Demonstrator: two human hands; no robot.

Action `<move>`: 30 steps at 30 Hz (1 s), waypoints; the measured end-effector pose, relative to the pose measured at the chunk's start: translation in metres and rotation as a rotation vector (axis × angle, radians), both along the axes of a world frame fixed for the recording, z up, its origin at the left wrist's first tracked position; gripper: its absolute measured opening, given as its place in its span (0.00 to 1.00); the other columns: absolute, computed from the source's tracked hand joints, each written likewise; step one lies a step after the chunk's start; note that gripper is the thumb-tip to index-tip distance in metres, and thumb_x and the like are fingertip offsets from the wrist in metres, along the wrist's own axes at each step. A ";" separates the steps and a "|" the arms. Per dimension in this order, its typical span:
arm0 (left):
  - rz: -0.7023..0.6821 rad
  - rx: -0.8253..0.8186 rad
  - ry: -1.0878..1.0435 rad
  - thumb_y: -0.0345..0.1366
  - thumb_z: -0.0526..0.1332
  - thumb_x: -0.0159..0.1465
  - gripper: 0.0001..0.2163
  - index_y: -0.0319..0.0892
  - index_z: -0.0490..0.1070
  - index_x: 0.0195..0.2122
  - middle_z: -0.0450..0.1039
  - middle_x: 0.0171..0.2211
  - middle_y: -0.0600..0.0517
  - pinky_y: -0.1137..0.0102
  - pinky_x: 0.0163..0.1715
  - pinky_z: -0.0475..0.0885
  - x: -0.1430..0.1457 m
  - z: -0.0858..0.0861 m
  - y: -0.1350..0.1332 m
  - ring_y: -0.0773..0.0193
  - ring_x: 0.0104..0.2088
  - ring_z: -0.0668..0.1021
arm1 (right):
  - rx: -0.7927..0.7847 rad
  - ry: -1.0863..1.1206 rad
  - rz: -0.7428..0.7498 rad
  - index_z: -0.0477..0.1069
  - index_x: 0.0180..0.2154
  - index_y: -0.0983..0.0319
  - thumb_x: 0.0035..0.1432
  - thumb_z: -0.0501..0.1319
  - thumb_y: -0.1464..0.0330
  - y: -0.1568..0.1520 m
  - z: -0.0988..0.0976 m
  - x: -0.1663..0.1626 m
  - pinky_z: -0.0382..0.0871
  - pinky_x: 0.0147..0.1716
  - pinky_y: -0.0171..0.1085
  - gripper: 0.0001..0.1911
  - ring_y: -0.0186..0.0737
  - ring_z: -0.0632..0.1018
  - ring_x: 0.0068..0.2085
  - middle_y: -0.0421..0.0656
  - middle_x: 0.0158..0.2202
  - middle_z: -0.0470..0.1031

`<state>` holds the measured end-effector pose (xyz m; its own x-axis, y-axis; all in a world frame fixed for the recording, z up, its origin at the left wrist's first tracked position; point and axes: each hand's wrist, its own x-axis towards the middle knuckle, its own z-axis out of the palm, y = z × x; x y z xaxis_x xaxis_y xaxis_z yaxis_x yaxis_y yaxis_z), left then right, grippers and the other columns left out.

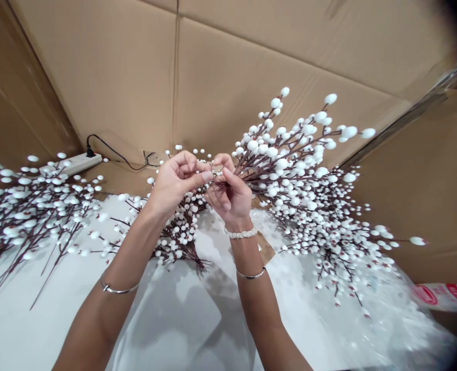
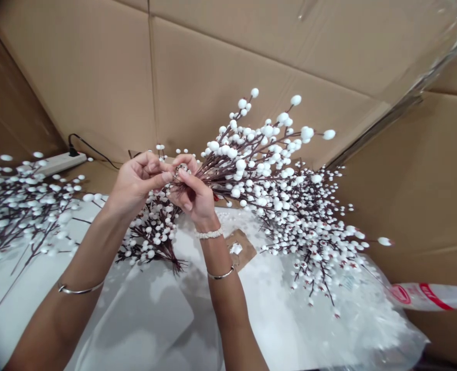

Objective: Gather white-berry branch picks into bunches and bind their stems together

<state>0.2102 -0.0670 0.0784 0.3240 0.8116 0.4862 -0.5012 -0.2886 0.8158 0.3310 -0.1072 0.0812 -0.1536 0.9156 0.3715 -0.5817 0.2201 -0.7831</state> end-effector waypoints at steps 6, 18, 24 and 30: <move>0.134 0.037 -0.014 0.39 0.77 0.46 0.25 0.42 0.57 0.24 0.75 0.27 0.54 0.76 0.27 0.74 0.002 0.004 -0.007 0.70 0.27 0.76 | -0.090 -0.061 0.087 0.66 0.47 0.57 0.64 0.55 0.62 -0.005 0.008 0.002 0.44 0.10 0.27 0.11 0.25 0.47 0.08 0.24 0.09 0.53; 0.117 -0.065 0.059 0.39 0.77 0.45 0.24 0.41 0.58 0.24 0.71 0.25 0.55 0.76 0.30 0.71 0.007 -0.001 -0.007 0.71 0.27 0.75 | -0.227 -0.103 0.265 0.48 0.69 0.51 0.72 0.37 0.57 -0.005 0.016 0.001 0.44 0.08 0.25 0.27 0.24 0.52 0.08 0.28 0.18 0.65; 0.043 -0.180 0.083 0.38 0.76 0.45 0.21 0.40 0.61 0.24 0.70 0.23 0.57 0.76 0.30 0.71 0.006 -0.002 -0.008 0.70 0.27 0.75 | -0.185 -0.144 0.292 0.40 0.71 0.53 0.71 0.33 0.55 -0.003 0.013 0.003 0.45 0.08 0.25 0.30 0.26 0.57 0.08 0.30 0.16 0.66; -0.045 -0.328 0.121 0.38 0.76 0.45 0.18 0.39 0.69 0.30 0.75 0.29 0.54 0.75 0.31 0.72 0.004 -0.008 -0.003 0.69 0.29 0.77 | -0.211 -0.220 0.304 0.35 0.71 0.52 0.71 0.31 0.51 -0.003 0.014 0.005 0.45 0.08 0.22 0.32 0.26 0.56 0.07 0.28 0.12 0.60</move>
